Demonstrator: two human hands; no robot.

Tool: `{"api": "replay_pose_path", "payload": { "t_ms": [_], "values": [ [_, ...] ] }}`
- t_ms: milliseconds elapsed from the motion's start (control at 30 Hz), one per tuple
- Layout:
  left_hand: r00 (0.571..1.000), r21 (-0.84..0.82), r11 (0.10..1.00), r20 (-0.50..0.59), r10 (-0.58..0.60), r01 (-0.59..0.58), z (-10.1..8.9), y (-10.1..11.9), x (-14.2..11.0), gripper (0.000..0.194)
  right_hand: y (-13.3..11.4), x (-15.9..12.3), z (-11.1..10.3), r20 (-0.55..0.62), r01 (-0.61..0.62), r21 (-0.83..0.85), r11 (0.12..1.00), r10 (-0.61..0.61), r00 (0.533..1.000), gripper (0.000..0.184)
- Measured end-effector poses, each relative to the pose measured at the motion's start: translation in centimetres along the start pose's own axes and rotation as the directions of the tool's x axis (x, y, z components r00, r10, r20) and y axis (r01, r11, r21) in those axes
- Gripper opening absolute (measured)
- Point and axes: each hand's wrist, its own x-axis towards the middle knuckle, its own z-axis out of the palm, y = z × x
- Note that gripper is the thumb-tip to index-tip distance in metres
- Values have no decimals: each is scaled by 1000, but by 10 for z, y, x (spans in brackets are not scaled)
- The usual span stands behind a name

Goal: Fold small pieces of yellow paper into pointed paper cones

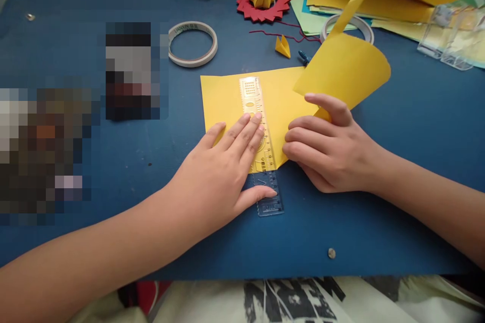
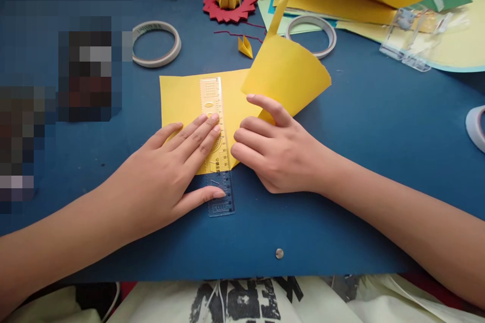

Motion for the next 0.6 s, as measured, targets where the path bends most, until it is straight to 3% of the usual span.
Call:
{"api": "replay_pose_path", "payload": {
  "t_ms": [267, 600],
  "values": [
    [1000, 13, 1000, 20, 7, -7, -1, -1, 0, 77, 9, 13, 6, 7, 42, 92, 995, -43, 999, 20],
    [1000, 2, 1000, 22, 3, -3, 0, -1, 1, 77, 9, 14, 8, 2, -51, 87, 995, 51, 999, 21]
  ]
}}
